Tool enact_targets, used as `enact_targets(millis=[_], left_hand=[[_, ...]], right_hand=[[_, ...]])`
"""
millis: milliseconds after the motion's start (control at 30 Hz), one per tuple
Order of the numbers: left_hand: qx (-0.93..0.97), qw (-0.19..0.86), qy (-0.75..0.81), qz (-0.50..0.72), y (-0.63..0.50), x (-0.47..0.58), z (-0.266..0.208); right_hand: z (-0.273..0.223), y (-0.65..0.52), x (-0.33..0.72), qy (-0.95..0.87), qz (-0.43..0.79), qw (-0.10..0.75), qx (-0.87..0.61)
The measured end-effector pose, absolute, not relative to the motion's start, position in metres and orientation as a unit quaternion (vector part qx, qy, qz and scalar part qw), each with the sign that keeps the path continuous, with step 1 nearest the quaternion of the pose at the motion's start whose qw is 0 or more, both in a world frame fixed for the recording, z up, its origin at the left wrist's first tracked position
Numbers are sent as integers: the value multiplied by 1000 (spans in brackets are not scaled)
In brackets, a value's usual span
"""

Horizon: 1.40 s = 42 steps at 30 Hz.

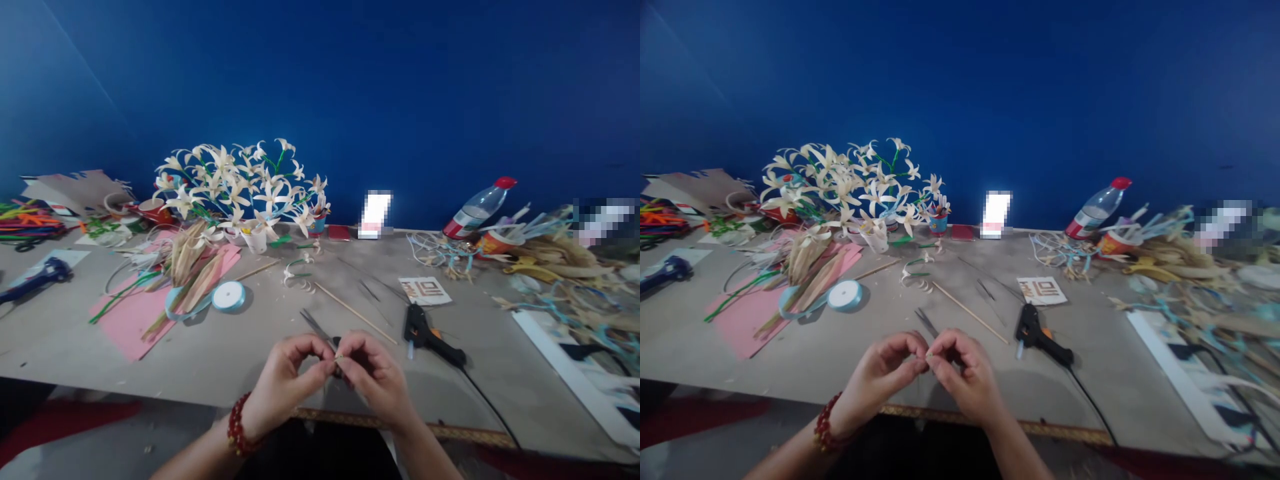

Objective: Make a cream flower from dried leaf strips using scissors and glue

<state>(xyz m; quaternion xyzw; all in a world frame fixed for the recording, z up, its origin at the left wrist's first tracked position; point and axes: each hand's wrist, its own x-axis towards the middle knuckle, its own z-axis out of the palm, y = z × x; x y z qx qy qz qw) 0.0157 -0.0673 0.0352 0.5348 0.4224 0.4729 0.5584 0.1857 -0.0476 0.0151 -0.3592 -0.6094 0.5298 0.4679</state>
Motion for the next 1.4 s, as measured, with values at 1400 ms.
enact_targets(millis=[1400], left_hand=[[610,405,445,516,-66,22,26]], right_hand=[[1,-52,167,-437,620,508,-408]])
